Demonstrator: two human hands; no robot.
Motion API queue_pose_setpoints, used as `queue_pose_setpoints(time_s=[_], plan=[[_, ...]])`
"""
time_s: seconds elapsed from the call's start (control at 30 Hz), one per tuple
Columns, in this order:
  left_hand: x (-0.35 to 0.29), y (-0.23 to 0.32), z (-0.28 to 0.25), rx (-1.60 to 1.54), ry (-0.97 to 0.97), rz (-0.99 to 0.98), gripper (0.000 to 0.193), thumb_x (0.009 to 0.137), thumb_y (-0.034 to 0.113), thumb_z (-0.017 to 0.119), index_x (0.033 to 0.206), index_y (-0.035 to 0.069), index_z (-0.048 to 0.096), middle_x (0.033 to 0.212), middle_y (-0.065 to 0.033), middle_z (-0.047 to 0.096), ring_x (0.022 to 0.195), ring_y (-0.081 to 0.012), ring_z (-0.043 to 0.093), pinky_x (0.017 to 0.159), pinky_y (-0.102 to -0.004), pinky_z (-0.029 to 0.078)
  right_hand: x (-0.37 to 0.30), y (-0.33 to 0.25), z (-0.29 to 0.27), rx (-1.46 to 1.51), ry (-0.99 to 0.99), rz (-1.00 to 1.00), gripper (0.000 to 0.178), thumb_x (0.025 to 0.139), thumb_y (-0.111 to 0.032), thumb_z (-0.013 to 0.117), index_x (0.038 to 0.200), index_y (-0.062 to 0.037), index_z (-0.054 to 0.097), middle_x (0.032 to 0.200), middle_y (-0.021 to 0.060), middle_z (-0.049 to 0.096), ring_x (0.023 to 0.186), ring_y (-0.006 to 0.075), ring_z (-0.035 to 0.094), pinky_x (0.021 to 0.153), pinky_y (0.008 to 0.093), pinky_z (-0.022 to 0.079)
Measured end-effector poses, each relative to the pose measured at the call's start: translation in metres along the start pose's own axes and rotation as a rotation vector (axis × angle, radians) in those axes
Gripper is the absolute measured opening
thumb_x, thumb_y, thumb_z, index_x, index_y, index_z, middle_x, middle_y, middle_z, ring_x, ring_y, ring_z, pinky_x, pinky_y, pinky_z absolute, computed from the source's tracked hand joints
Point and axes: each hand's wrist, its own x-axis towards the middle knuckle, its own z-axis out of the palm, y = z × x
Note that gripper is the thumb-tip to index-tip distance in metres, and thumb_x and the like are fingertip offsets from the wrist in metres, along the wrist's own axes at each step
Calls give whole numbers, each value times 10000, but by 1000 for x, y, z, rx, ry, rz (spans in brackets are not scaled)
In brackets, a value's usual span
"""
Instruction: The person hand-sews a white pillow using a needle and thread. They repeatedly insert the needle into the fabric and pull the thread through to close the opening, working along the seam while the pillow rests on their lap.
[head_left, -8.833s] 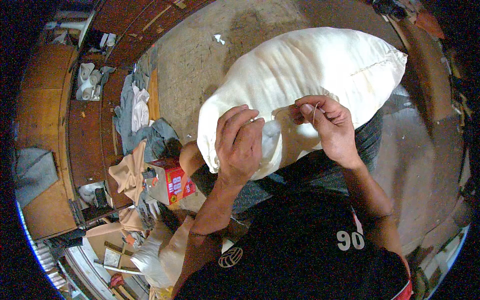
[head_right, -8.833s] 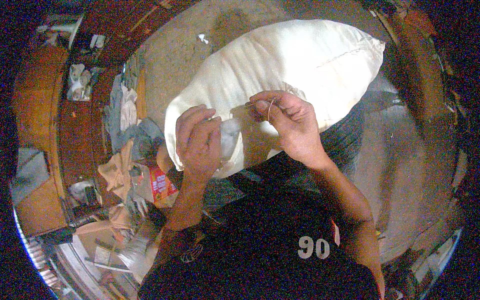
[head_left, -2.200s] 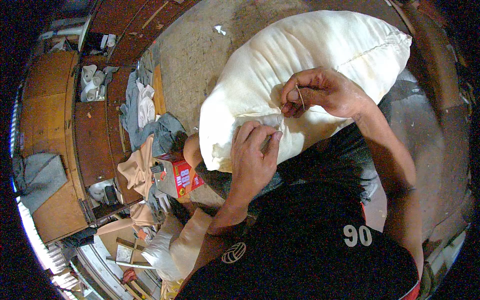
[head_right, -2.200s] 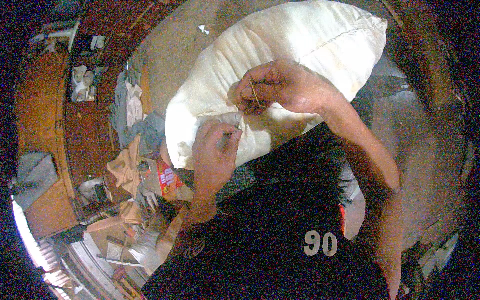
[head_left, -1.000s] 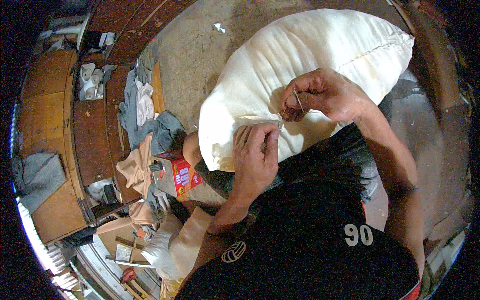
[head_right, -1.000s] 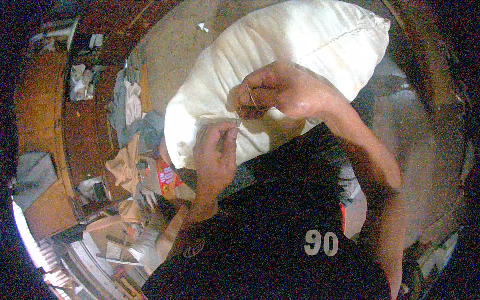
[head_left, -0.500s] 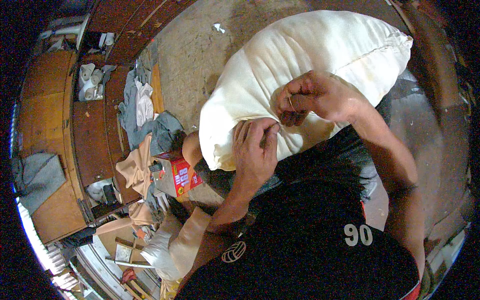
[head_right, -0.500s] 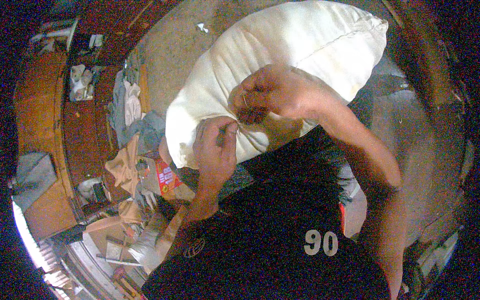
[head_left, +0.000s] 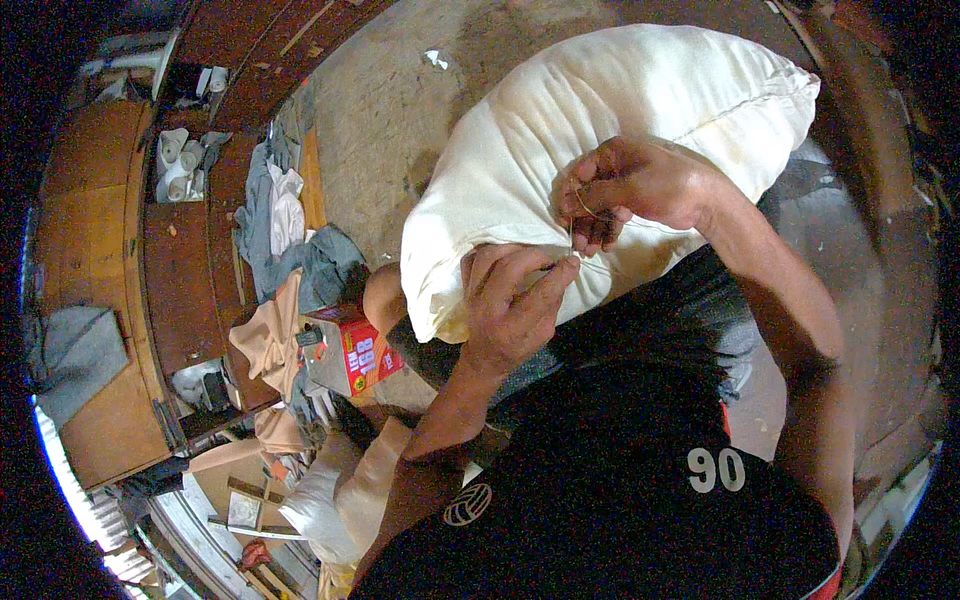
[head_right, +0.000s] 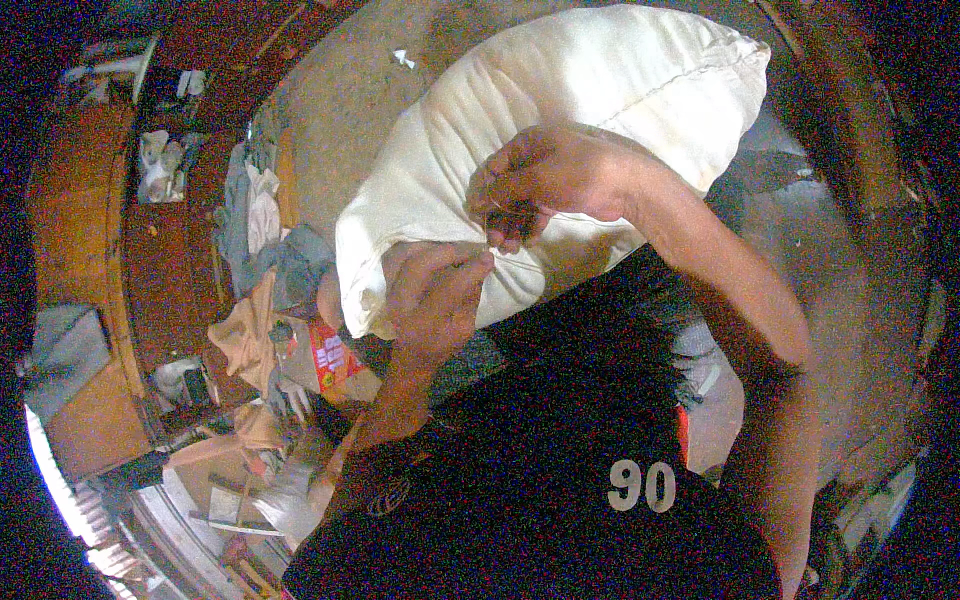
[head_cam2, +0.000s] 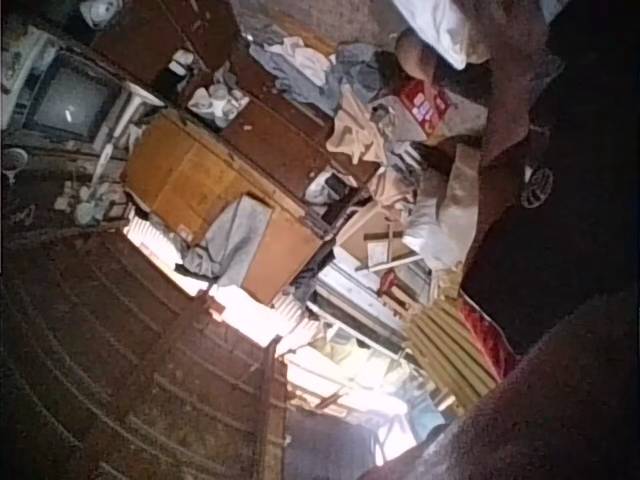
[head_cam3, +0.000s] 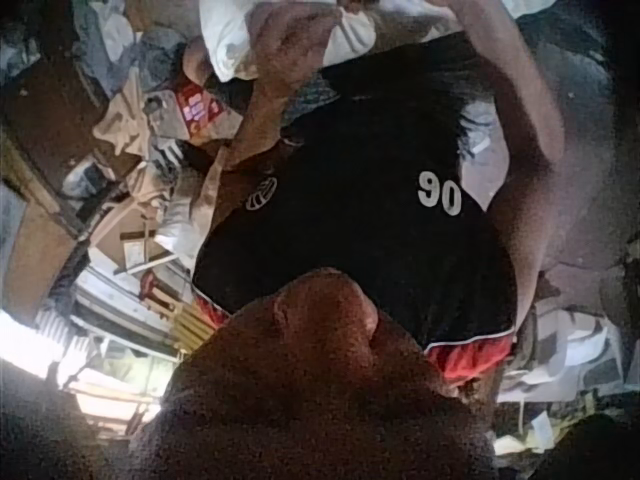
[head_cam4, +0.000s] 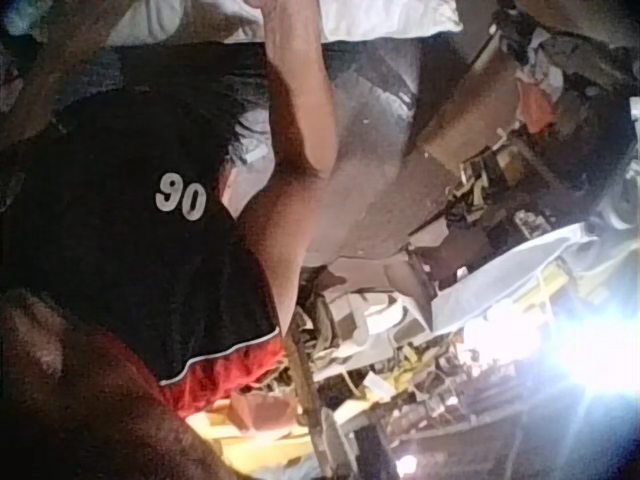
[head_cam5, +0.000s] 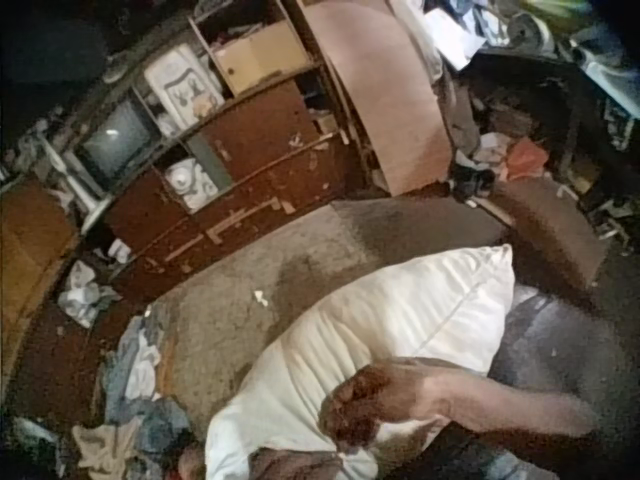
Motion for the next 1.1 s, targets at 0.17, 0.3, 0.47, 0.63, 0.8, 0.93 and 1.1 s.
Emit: queue_pose_setpoints(time_s=[0.17, 0.3, 0.47, 0.63, 0.8, 0.93, 1.1], plan=[[-4, 7, 1, -109, 53, 26, 342, 718, 26, 742, 1035, 144, 689, 1007, -21, 606, 914, -249, 588, 816, -415, 445, 0, 4, 4, 33, 47, -63, 191, 970, -217, 604, 1006, -34, 646, 803, 53, 683, 692, 146, 688, 605, 263, 553], [-27, 34, -29, -311, -38, 11, 241, 760, 61, 739, 983, 106, 662, 1060, -40, 642, 947, -276, 616, 804, -445, 467, 1, -3, 2, 39, 103, -82, 200, 987, -216, 584, 1038, -29, 631, 796, 61, 680, 679, 135, 681, 566, 249, 537], [-11, 44, -88, -822, 398, -57, 171, 916, 222, 624, 1024, 92, 598, 1074, -86, 659, 847, -252, 608, 698, -438, 490, -2, -6, -9, -91, 103, -118, 207, 1005, -207, 563, 1049, -18, 637, 818, 69, 682, 620, 105, 620, 529, 240, 506], [-32, 9, -199, -1170, 848, -392, 192, 1038, 165, 431, 1179, 39, 462, 841, -31, 468, 472, -92, 344, 385, -269, 411, -14, -6, 12, -67, 317, -333, 213, 1009, -175, 558, 1086, 11, 628, 887, 66, 678, 761, 127, 637, 666, 247, 517], [-83, 1, -288, -1219, 1085, -297, 86, 1037, 111, 410, 1059, 49, 465, 734, -54, 458, 374, -87, 363, 299, -240, 410, -36, -2, 89, -760, 373, -744, 419, 872, -4, 628, 1287, -45, 587, 1282, 173, 598, 1154, 339, 605, 966, 382, 499], [-82, 5, -379, -868, 1217, -282, 113, 1024, 135, 443, 996, 48, 509, 673, -33, 469, 425, -82, 376, 383, -235, 380, -17, 11, 131, -1026, 176, -765, 544, 813, -134, 651, 1336, -32, 542, 1219, 186, 602, 905, 309, 651, 754, 378, 562], [-111, -74, -468, -578, 906, -499, 112, 951, 152, 575, 877, 69, 594, 640, 9, 455, 560, -94, 403, 499, -244, 349, -51, 3, 126, -1095, 149, -748, 455, 766, -160, 649, 1194, -6, 626, 1056, 129, 632, 813, 265, 623, 728, 358, 542]])
